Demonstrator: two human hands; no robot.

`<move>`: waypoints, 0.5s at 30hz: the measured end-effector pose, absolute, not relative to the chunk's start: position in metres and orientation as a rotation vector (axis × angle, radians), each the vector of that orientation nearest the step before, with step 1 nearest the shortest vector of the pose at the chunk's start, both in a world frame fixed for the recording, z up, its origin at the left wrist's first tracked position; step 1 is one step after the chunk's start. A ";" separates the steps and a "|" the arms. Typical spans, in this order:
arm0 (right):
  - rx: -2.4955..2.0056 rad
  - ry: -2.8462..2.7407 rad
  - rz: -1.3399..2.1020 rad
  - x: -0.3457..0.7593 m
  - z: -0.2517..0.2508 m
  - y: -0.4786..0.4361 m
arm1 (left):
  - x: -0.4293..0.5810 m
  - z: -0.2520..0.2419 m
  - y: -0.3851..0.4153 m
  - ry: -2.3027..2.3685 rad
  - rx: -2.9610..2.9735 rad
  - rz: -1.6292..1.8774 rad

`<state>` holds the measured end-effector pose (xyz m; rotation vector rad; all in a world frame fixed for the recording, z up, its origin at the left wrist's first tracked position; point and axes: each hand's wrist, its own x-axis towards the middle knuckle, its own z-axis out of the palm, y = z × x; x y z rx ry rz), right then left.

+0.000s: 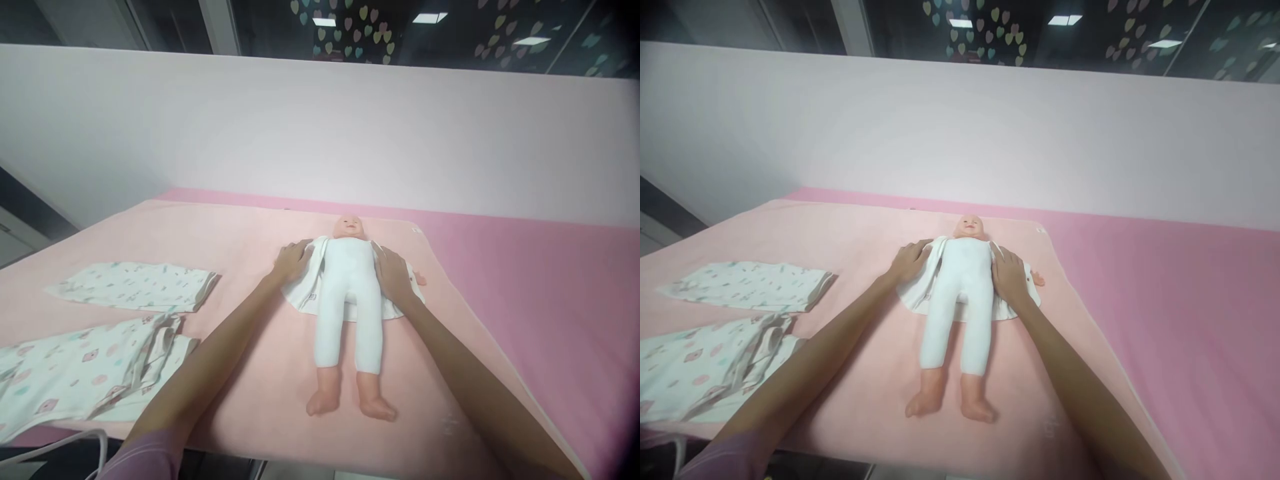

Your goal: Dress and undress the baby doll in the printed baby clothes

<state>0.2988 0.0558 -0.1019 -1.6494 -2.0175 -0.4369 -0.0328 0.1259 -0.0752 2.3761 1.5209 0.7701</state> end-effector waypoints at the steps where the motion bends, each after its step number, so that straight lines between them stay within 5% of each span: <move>1: -1.648 -2.017 -0.442 0.298 -0.101 0.055 | -0.034 -0.076 0.127 1.503 2.359 0.805; 15: -1.625 -1.978 -0.362 0.297 -0.098 0.054 | -0.047 -0.074 0.121 1.587 2.247 1.162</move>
